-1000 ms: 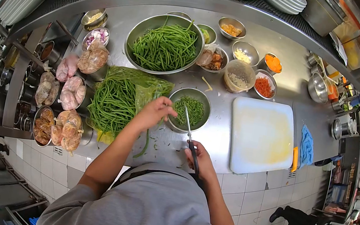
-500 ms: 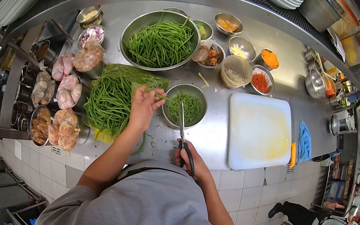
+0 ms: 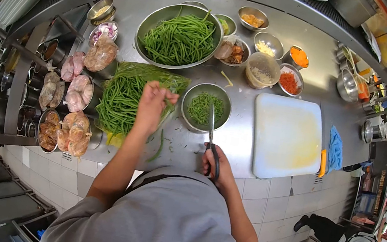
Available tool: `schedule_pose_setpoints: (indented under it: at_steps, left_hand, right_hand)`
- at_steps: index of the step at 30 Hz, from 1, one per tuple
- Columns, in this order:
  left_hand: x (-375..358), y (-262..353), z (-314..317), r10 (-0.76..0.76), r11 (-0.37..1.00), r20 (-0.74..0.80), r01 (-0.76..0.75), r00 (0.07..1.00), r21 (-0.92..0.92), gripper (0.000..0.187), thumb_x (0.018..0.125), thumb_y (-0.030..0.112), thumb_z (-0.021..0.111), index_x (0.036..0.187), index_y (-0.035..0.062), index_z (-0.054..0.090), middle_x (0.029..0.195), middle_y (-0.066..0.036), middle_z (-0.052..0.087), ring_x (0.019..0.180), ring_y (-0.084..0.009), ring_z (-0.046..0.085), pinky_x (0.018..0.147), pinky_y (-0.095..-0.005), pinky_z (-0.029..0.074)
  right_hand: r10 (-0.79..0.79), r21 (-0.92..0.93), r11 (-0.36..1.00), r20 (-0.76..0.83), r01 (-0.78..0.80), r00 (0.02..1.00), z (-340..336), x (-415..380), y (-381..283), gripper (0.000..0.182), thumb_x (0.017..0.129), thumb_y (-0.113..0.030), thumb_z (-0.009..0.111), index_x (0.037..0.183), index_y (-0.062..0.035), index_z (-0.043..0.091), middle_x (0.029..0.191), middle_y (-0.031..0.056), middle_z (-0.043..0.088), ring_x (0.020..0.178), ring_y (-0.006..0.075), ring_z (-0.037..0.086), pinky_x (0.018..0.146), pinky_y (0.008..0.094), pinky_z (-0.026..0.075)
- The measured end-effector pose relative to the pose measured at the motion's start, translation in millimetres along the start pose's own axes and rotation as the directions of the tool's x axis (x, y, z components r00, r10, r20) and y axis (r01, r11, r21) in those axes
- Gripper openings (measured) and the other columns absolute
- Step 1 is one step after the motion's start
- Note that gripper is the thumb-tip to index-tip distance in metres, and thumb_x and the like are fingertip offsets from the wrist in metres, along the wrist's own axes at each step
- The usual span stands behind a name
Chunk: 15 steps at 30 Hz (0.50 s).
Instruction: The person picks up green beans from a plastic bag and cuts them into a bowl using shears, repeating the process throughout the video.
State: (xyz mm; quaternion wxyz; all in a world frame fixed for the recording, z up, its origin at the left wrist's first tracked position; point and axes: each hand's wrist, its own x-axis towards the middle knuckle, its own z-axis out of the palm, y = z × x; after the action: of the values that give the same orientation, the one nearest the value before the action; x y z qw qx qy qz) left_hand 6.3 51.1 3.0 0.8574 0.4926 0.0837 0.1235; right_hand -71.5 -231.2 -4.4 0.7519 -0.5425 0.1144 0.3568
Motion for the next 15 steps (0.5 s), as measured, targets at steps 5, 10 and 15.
schedule_pose_setpoints:
  at_steps: [5,10,15]
  left_hand:
    - [-15,68,-30,-0.287,0.719,0.139,0.117,0.948,0.685,0.013,0.101,0.019,0.069,0.101,0.0095,0.06,0.09,-0.008,0.069,0.07,-0.018,0.066,0.066,-0.0337,0.053]
    - [-76,8,-59,-0.534,0.09,0.149,-0.12,0.832,0.989,0.03,0.09,0.028,0.078,0.102,0.007,0.061,0.101,-0.015,0.072,0.085,-0.0333,0.071,0.077,-0.0443,0.056]
    - [-106,-32,-73,-0.397,-0.04,0.082,-0.107,0.914,0.993,0.039,0.088,0.027,0.079,0.112,0.0064,0.058,0.108,-0.017,0.073,0.1,-0.0408,0.07,0.085,-0.0508,0.055]
  right_hand:
    - [-0.001,0.024,1.0,-0.035,0.002,0.999,-1,-2,-3,0.042,0.108,-0.038,0.06,0.14,-0.0095,0.054,0.083,-0.0012,0.054,0.069,0.0098,0.051,0.059,0.0272,0.044]
    - [-0.011,-0.004,1.0,0.008,0.011,1.0,2,-1,-5,0.042,0.108,-0.036,0.061,0.14,-0.0085,0.054,0.083,-0.0012,0.054,0.07,0.0095,0.052,0.06,0.0268,0.044]
    - [-0.004,-0.049,0.999,0.023,0.005,1.0,2,-1,-6,0.042,0.11,-0.033,0.059,0.14,-0.0048,0.052,0.084,0.0012,0.054,0.07,0.0122,0.052,0.061,0.0291,0.044]
